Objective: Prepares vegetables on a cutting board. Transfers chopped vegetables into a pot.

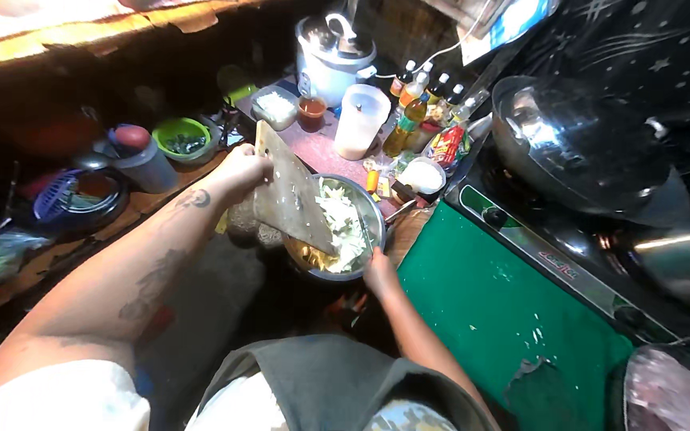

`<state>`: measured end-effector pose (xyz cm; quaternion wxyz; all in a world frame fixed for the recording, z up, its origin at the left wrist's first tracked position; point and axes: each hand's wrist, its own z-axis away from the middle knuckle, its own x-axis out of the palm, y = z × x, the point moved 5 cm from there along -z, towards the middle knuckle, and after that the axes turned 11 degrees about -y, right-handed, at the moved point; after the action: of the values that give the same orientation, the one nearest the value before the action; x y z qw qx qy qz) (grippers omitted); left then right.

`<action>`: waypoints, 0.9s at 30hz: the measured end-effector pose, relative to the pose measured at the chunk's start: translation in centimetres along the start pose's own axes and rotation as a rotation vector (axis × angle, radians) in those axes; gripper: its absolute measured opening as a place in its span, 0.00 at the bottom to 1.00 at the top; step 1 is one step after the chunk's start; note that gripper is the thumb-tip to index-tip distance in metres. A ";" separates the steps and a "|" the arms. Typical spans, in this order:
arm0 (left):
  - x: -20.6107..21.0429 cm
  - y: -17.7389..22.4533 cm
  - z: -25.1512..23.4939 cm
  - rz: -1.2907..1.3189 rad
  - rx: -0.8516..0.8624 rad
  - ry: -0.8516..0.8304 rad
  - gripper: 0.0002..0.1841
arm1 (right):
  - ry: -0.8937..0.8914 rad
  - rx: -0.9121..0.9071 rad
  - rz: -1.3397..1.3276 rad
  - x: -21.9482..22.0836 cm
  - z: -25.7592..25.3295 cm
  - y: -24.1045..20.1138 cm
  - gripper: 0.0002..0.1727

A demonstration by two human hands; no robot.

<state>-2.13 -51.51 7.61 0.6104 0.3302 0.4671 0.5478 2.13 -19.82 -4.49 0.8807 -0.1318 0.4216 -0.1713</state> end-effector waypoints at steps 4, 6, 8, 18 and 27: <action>1.1 1.7 -0.2 0.061 0.056 -0.034 0.10 | 0.040 -0.459 -0.557 0.4 2.1 -3.1 0.20; 1.6 2.1 -0.4 0.059 0.089 -0.050 0.06 | -0.163 -0.607 -0.863 0.9 3.6 -5.3 0.18; 2.0 2.2 -0.5 0.054 0.119 -0.059 0.08 | -0.378 -0.668 -0.999 1.6 4.5 -6.9 0.16; 2.8 2.1 1.2 0.099 0.226 -0.025 0.07 | -0.354 -0.410 -1.155 3.7 2.3 -5.0 0.16; 2.9 2.8 2.1 0.015 0.316 0.029 0.08 | -0.433 -0.336 -1.147 5.4 0.9 -3.9 0.18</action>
<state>-1.26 -47.92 10.29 0.5399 0.4175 0.5539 0.4768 5.27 -25.44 -6.19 0.6815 -0.5045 0.1177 -0.5169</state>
